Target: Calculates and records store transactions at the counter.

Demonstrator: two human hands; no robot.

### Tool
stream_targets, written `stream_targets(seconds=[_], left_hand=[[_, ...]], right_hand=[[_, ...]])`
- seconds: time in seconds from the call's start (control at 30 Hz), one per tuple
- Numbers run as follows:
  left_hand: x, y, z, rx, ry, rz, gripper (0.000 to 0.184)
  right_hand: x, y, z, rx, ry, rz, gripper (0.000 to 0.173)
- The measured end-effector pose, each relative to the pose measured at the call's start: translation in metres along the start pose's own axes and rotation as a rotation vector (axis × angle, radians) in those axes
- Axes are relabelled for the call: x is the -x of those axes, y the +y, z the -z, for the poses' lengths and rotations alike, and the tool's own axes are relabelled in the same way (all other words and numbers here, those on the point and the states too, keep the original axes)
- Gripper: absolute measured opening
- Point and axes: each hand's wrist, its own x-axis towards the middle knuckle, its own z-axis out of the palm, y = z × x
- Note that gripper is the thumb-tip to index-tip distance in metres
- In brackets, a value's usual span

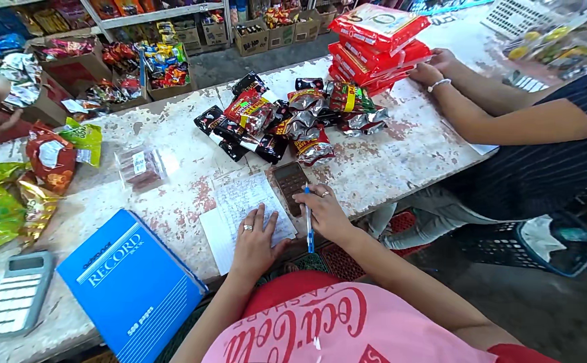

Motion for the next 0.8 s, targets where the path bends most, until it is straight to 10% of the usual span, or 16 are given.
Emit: stream_targets(seconds=[0.8], left_hand=[[-0.001, 0.001, -0.001, -0.05, -0.025, -0.078, 0.064]], right_hand=[[-0.005, -0.004, -0.004, 0.025, -0.033, -0.111, 0.025]])
